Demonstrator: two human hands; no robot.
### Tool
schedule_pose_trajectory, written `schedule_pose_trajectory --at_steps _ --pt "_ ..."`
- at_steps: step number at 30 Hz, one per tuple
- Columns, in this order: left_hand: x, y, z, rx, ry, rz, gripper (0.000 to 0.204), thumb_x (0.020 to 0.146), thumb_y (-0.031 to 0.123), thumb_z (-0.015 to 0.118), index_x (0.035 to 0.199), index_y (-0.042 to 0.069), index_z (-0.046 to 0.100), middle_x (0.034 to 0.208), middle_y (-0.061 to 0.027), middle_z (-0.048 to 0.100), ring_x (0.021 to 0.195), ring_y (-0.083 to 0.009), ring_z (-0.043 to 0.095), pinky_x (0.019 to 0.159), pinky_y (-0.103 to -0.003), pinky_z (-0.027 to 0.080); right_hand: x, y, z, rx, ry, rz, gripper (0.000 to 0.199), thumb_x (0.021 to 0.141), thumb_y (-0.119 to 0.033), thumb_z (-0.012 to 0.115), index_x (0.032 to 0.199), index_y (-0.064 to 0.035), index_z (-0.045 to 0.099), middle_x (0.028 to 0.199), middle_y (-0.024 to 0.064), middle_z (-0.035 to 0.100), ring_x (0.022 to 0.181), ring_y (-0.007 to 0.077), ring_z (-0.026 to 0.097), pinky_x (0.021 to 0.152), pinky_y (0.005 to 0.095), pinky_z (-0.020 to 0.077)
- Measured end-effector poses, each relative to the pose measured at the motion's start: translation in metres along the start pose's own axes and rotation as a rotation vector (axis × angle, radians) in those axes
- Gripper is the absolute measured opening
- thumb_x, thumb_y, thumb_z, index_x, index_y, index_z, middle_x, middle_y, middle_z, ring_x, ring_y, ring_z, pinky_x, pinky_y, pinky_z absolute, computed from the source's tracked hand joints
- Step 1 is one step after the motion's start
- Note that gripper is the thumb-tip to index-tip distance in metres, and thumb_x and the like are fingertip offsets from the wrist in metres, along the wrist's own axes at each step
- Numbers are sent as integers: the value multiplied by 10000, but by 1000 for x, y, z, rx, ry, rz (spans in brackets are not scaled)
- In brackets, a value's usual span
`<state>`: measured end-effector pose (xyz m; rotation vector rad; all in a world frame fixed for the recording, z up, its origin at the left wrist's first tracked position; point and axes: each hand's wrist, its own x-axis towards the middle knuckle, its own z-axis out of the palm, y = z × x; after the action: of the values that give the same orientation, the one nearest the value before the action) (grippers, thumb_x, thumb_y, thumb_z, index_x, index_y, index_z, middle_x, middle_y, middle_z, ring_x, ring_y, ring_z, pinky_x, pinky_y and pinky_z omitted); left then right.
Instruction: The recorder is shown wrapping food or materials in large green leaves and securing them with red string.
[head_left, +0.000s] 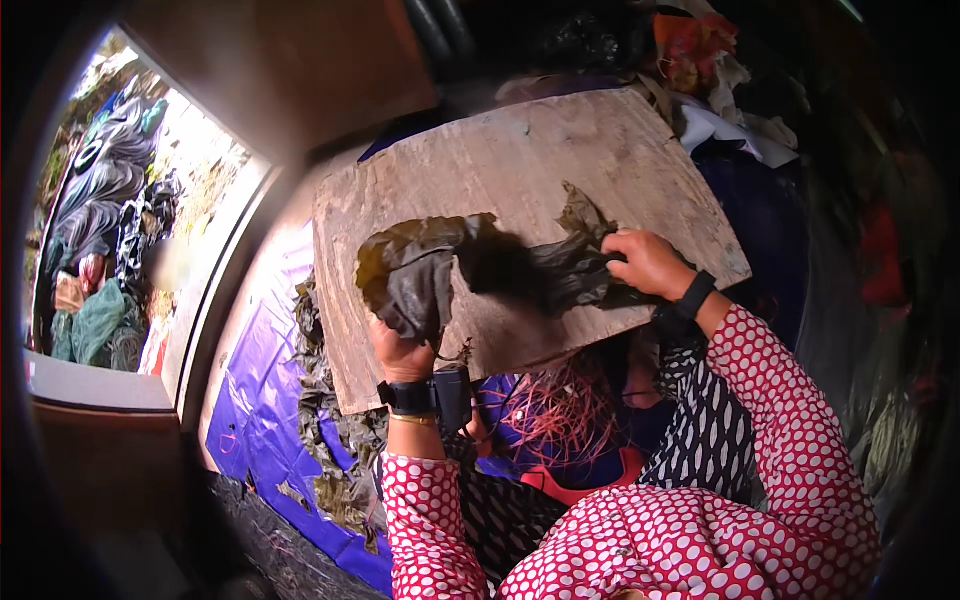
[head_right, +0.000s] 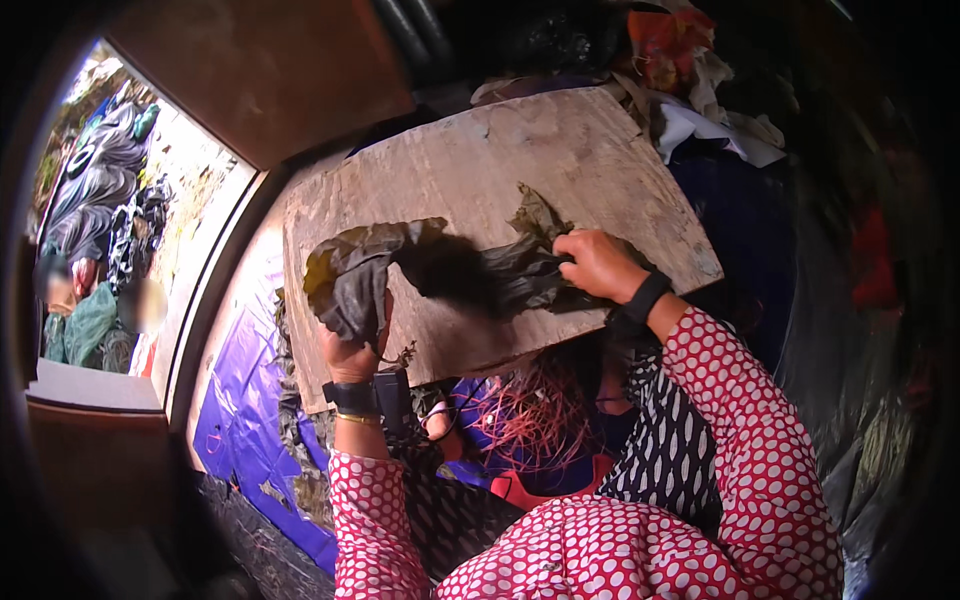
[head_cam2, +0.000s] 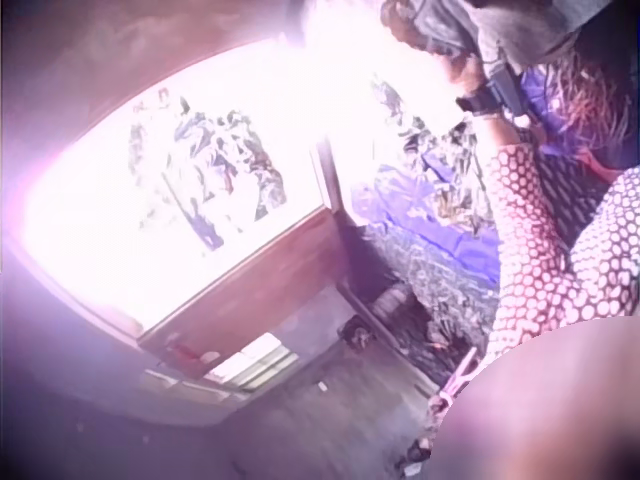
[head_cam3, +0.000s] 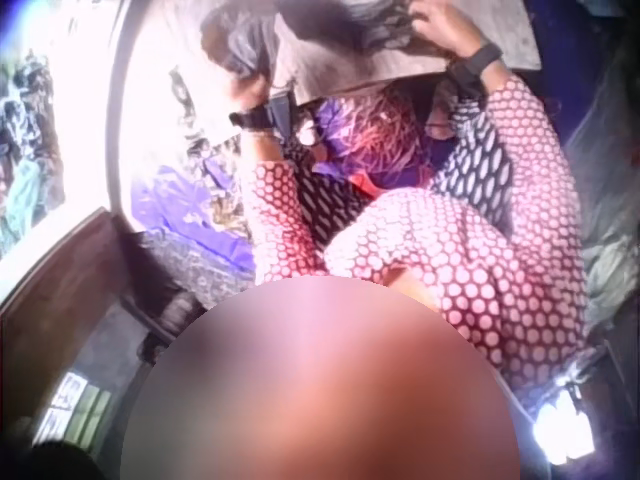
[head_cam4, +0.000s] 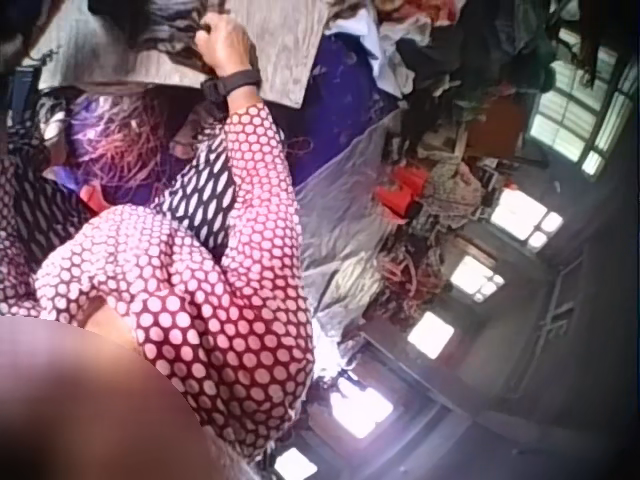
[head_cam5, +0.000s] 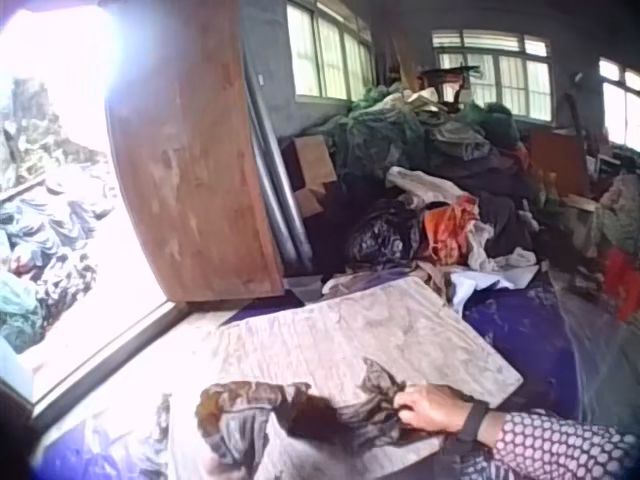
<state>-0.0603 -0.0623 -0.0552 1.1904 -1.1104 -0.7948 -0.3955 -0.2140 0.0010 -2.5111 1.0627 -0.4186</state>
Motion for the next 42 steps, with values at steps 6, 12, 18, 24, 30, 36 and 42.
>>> schedule_pose_trajectory --at_steps 6,12,18,24,30,36,42 --pt "-10 -13 5 10 -39 -43 487 924 382 374 1270 66 504 1248 -139 567 1115 -333 566 867 -506 504 31 41 -46 491 652 362 215 796 -112 580 988 -23 622 790 143 644 761 286 630 706 343 489" --pt "13 40 25 -789 43 -706 455 938 393 421 1214 51 537 1144 -143 619 912 -301 649 463 -267 488 27 20 -43 -231 677 79 519 777 -131 626 1250 -9 450 1296 217 434 1166 377 469 962 403 408" --pt "19 42 -7 -627 24 -678 473 908 508 453 1191 133 510 1032 -101 649 798 -259 658 432 -248 390 28 -23 11 -131 196 -89 426 730 -210 667 1121 -74 565 1149 106 557 1176 284 460 916 472 396" --pt "20 79 -5 -356 -25 -632 307 898 391 556 987 98 571 791 -35 647 482 -97 518 366 -210 303 49 -4 -12 223 240 71 192 777 -95 545 914 -4 643 805 152 652 733 326 629 678 358 497" --pt "23 59 7 227 -73 -675 169 877 202 602 855 35 613 644 -2 579 431 -62 462 353 -223 314 44 9 -42 -328 372 275 425 763 -147 589 1180 -73 553 1180 144 564 1042 347 563 854 422 459" --pt "25 36 -3 545 -16 -499 188 819 137 622 897 -32 649 719 -58 633 629 -121 582 524 -270 467 44 -57 -5 23 355 -350 230 757 -83 600 984 -46 592 1018 117 577 921 302 576 801 395 474" --pt "27 46 -1 438 -3 -551 217 774 59 651 973 -24 640 808 -69 643 679 -120 588 566 -258 473 17 -63 38 -45 51 -330 213 751 -147 630 947 -78 584 1049 85 551 986 277 535 807 399 438"
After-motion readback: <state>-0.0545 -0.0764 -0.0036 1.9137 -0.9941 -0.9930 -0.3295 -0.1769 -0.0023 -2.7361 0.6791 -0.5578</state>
